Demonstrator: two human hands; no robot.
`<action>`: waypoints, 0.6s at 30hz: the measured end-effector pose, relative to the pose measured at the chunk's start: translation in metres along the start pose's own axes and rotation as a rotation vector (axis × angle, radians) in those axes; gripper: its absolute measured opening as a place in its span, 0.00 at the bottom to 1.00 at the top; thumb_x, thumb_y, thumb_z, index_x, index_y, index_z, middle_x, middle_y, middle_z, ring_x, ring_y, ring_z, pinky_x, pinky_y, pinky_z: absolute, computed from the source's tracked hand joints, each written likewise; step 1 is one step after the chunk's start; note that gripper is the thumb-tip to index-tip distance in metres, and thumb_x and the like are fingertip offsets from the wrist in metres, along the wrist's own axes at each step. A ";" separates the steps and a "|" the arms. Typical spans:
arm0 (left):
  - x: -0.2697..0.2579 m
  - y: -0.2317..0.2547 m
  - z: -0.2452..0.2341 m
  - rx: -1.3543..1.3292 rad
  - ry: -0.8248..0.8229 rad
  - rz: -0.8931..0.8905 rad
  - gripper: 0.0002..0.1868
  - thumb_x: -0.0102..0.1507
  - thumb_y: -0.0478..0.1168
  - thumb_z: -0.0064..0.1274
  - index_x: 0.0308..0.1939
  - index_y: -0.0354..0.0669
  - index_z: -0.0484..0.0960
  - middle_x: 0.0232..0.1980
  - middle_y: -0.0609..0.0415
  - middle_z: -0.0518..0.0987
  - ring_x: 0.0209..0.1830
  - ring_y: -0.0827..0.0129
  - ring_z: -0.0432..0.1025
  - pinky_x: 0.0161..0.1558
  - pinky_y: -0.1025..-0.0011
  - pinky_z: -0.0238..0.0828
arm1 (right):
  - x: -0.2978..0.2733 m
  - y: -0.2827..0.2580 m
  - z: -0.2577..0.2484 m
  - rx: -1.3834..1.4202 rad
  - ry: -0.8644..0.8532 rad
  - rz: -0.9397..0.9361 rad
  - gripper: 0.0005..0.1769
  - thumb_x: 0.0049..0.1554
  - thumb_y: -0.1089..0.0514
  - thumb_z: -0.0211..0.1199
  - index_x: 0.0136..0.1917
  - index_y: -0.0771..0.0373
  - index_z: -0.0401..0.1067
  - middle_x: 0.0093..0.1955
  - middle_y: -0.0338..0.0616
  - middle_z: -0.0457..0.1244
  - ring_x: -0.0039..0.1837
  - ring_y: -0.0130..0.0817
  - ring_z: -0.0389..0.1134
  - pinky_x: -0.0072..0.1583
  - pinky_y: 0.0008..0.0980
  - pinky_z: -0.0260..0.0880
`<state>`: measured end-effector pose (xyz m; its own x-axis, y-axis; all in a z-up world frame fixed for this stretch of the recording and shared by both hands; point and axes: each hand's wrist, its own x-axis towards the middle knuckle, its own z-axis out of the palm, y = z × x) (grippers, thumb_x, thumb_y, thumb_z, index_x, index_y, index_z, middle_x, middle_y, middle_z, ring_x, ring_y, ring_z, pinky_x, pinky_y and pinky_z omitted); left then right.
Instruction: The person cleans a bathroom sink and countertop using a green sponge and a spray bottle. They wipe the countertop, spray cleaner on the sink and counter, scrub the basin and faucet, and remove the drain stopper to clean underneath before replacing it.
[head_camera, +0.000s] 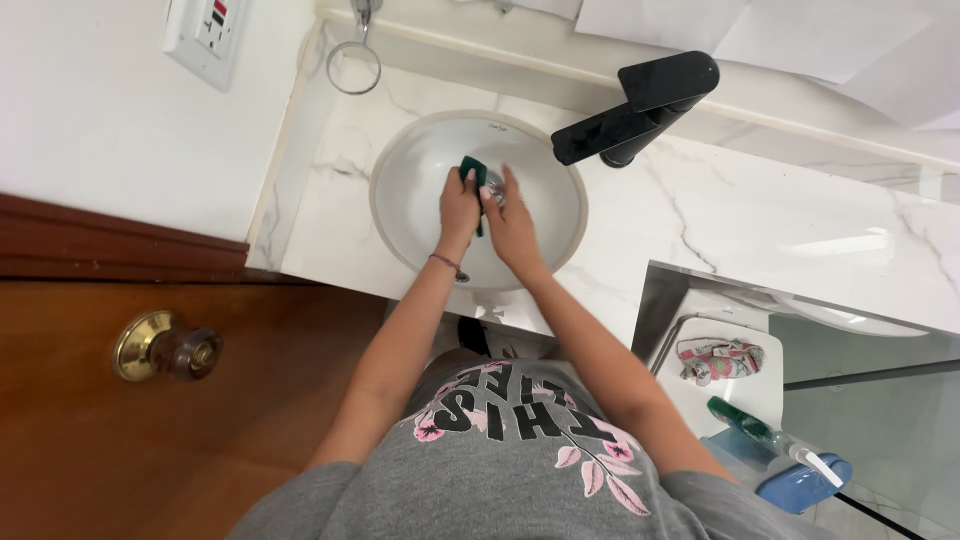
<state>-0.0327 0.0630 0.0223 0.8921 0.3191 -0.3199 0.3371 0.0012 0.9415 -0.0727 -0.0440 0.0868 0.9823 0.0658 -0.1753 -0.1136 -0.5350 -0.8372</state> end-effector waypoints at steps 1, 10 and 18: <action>-0.008 0.008 -0.001 0.000 0.003 -0.001 0.16 0.73 0.49 0.39 0.44 0.41 0.74 0.39 0.41 0.78 0.41 0.56 0.75 0.37 0.63 0.82 | 0.003 0.003 0.009 0.000 -0.003 -0.001 0.37 0.68 0.33 0.49 0.83 0.46 0.46 0.72 0.54 0.62 0.66 0.60 0.67 0.68 0.57 0.66; -0.017 0.009 0.004 -0.215 0.071 -0.091 0.21 0.66 0.55 0.50 0.24 0.48 0.73 0.27 0.56 0.74 0.37 0.68 0.71 0.42 0.67 0.72 | 0.011 0.011 0.031 -0.514 0.033 -0.070 0.20 0.71 0.34 0.29 0.57 0.46 0.54 0.37 0.46 0.68 0.46 0.52 0.75 0.52 0.51 0.74; -0.053 0.059 -0.018 -0.342 0.010 0.026 0.12 0.73 0.46 0.40 0.43 0.44 0.76 0.40 0.57 0.71 0.51 0.63 0.65 0.60 0.59 0.58 | 0.044 0.046 0.040 0.807 -0.088 0.302 0.32 0.56 0.38 0.73 0.62 0.61 0.70 0.51 0.48 0.67 0.52 0.41 0.71 0.54 0.45 0.78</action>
<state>-0.0654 0.0634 0.0963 0.8954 0.3329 -0.2956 0.1923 0.3096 0.9312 -0.0408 -0.0323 0.0201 0.8819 0.0998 -0.4607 -0.4711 0.2188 -0.8545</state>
